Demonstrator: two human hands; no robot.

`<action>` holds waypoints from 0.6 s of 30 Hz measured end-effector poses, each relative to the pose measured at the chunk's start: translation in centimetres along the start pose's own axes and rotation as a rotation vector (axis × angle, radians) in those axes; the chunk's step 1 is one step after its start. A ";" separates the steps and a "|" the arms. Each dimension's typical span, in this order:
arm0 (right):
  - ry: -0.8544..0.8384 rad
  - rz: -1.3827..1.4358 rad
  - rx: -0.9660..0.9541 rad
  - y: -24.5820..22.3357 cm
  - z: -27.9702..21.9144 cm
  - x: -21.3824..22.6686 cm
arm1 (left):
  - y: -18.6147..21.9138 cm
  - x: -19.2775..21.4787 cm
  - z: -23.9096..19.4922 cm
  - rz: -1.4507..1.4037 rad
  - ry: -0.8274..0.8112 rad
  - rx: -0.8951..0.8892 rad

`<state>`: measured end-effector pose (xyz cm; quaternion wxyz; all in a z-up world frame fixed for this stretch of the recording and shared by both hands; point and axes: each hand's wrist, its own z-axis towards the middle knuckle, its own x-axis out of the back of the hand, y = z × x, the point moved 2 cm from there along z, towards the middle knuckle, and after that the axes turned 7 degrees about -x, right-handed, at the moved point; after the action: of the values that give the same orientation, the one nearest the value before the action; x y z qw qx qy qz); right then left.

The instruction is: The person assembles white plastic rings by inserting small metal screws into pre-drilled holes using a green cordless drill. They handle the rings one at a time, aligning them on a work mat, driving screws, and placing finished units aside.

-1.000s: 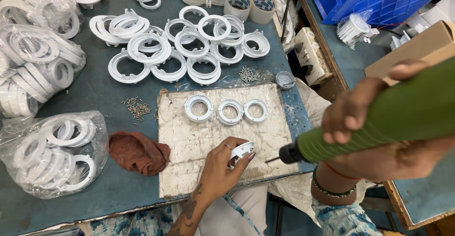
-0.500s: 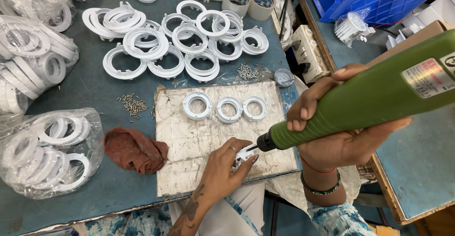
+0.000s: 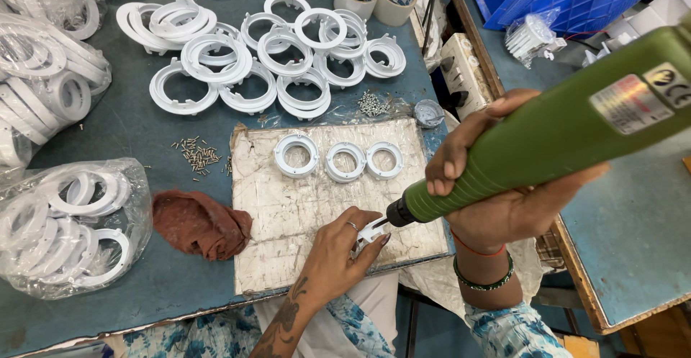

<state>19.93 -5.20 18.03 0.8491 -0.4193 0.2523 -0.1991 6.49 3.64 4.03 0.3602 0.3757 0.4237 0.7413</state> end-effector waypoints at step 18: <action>0.029 0.056 -0.003 -0.3 -0.4 0.1 | 0.2 -0.4 -0.6 0.018 0.008 -0.019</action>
<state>19.75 -5.70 18.04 0.8499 -0.4105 0.2763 -0.1808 6.10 2.97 3.85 0.3553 0.3733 0.4147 0.7500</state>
